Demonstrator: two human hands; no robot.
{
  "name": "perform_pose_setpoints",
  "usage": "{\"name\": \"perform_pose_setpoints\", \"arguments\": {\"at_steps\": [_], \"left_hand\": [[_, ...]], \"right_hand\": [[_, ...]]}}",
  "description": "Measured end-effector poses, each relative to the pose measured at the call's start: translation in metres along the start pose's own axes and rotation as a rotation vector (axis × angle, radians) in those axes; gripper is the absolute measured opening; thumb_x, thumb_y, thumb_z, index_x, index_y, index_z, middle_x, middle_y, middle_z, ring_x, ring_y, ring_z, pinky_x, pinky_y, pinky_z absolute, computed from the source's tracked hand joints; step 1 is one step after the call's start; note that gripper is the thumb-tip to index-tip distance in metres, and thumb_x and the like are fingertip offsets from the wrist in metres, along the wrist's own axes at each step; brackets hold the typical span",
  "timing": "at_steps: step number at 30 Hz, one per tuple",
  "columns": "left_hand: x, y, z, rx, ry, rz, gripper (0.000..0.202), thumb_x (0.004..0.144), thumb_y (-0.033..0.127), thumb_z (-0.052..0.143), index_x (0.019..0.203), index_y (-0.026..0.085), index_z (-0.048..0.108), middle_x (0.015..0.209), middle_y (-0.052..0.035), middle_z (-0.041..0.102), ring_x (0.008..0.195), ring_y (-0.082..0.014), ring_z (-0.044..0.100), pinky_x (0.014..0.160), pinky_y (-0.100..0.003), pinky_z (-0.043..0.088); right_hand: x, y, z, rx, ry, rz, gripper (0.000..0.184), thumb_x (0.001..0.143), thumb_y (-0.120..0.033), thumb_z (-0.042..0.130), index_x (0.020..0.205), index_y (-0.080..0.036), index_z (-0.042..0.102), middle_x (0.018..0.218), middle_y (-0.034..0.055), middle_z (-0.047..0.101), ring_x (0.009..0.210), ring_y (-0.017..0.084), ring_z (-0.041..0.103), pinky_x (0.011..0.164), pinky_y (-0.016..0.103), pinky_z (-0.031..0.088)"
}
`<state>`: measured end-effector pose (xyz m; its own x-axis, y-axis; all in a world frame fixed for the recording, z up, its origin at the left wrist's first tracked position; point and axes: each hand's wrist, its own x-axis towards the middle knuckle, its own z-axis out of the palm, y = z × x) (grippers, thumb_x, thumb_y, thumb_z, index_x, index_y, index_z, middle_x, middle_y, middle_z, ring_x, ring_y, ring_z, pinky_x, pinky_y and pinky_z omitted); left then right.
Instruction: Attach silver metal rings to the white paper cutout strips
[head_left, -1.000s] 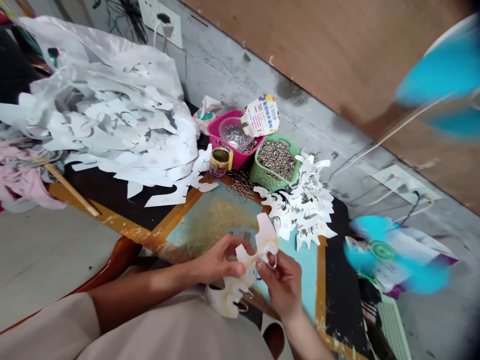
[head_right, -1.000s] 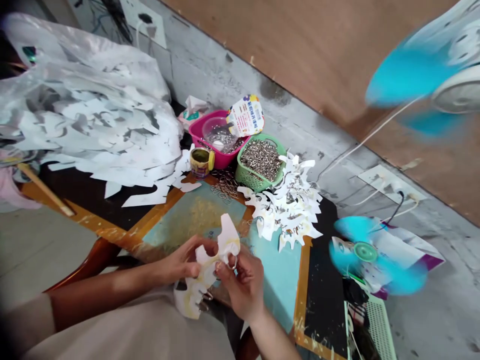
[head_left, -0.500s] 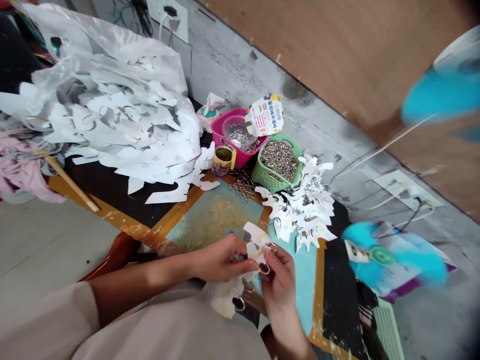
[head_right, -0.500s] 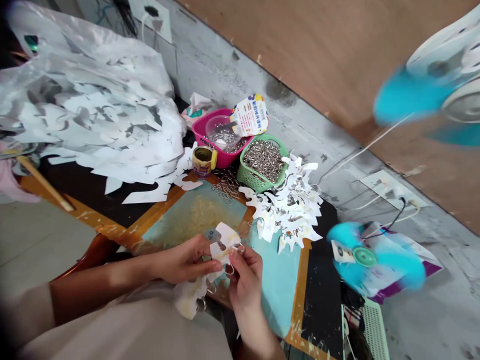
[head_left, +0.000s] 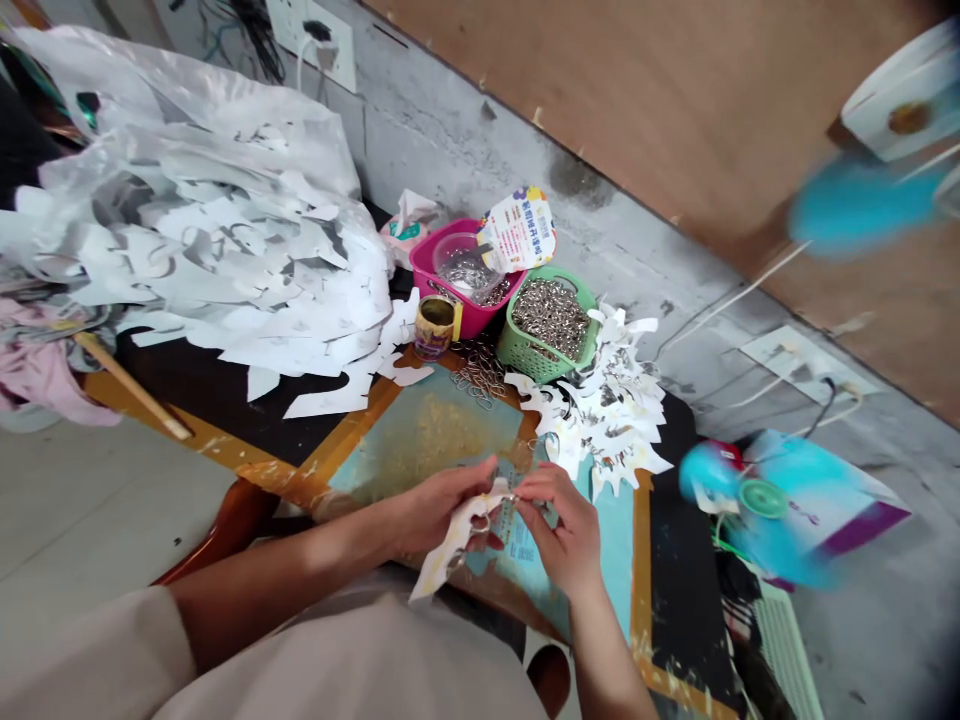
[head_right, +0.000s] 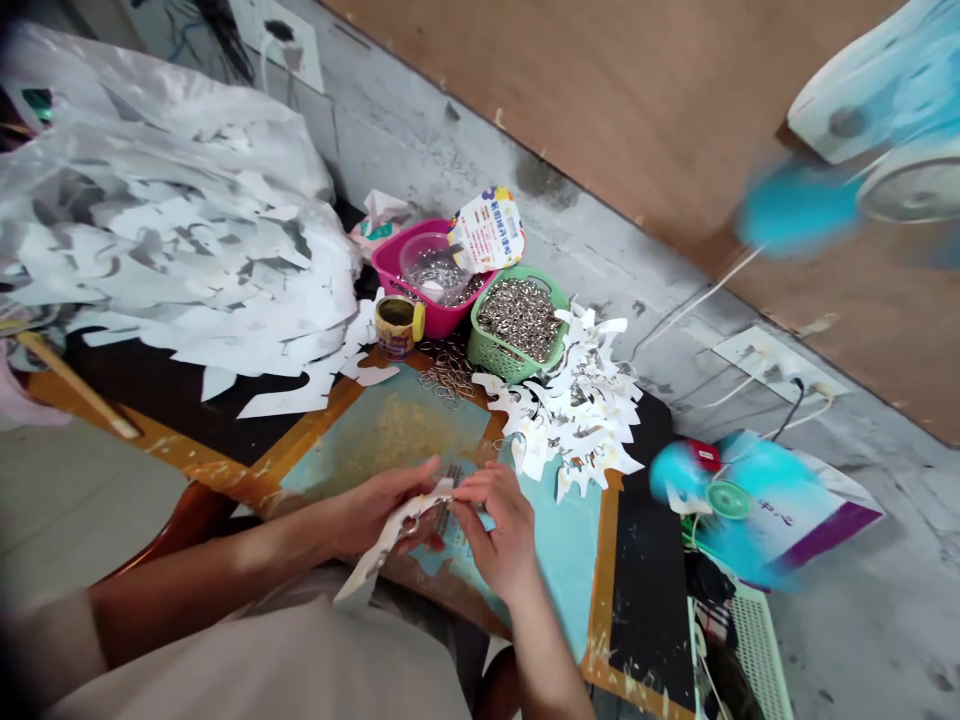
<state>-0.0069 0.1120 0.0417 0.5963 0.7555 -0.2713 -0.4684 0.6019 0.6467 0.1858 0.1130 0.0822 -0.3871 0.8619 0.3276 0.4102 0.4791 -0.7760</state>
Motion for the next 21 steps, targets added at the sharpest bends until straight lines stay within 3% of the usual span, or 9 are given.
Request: {"name": "perform_pose_setpoints", "arguments": {"at_steps": [2, 5, 8, 11, 16, 21], "left_hand": [[0.001, 0.001, -0.010, -0.022, -0.006, -0.056, 0.069, 0.082, 0.079, 0.047, 0.068, 0.014, 0.069, 0.058, -0.0070, 0.063, 0.053, -0.0179, 0.059, 0.062, -0.032, 0.052], [-0.007, 0.010, -0.023, 0.023, 0.165, 0.047, 0.068, 0.079, 0.077, 0.053, 0.099, 0.016, 0.073, 0.087, -0.0111, 0.073, 0.074, -0.0218, 0.067, 0.066, -0.030, 0.052], [-0.021, 0.020, -0.025, 0.222, 0.222, 0.153, 0.056, 0.073, 0.062, 0.073, 0.110, 0.020, 0.073, 0.104, -0.0109, 0.074, 0.085, -0.0237, 0.069, 0.072, -0.030, 0.053], [-0.028, 0.026, -0.020, 0.456, 0.217, 0.163, 0.039, 0.069, 0.044, 0.082, 0.099, 0.020, 0.077, 0.094, -0.0081, 0.076, 0.077, -0.0211, 0.068, 0.070, -0.027, 0.052], [-0.029, 0.025, -0.018, 0.415, 0.145, 0.068, 0.034, 0.074, 0.044, 0.077, 0.097, 0.019, 0.078, 0.078, -0.0067, 0.075, 0.065, -0.0208, 0.069, 0.066, -0.031, 0.055], [-0.026, 0.020, -0.022, 0.503, 0.215, 0.170, 0.034, 0.078, 0.044, 0.073, 0.103, 0.020, 0.076, 0.097, -0.0086, 0.073, 0.077, -0.0204, 0.068, 0.072, -0.031, 0.055]], "right_hand": [[0.000, 0.003, 0.003, 0.045, 0.004, 0.211, 0.011, 0.089, -0.031, 0.063, 0.085, -0.023, 0.070, 0.082, 0.0033, 0.070, 0.073, 0.017, 0.062, 0.072, 0.031, 0.050], [-0.001, 0.008, 0.007, 0.153, 0.007, 0.479, 0.024, 0.085, -0.042, 0.066, 0.083, -0.019, 0.072, 0.071, 0.0018, 0.067, 0.050, 0.010, 0.047, 0.046, 0.023, 0.035], [-0.003, 0.013, 0.009, 0.255, 0.029, 0.542, 0.026, 0.079, -0.043, 0.071, 0.085, -0.017, 0.074, 0.072, 0.0026, 0.070, 0.053, 0.010, 0.050, 0.050, 0.022, 0.038], [-0.005, 0.015, 0.009, 0.347, 0.023, 0.546, 0.026, 0.078, -0.043, 0.073, 0.087, -0.019, 0.076, 0.079, 0.0047, 0.074, 0.062, 0.014, 0.058, 0.056, 0.024, 0.043], [-0.012, 0.019, 0.006, 0.510, 0.014, 0.590, 0.028, 0.080, -0.046, 0.072, 0.087, -0.020, 0.078, 0.076, 0.0041, 0.072, 0.060, 0.013, 0.056, 0.054, 0.023, 0.039], [-0.017, 0.019, 0.006, 0.534, 0.013, 0.600, 0.027, 0.081, -0.045, 0.072, 0.087, -0.019, 0.077, 0.072, 0.0023, 0.069, 0.059, 0.012, 0.052, 0.054, 0.023, 0.037]]}}
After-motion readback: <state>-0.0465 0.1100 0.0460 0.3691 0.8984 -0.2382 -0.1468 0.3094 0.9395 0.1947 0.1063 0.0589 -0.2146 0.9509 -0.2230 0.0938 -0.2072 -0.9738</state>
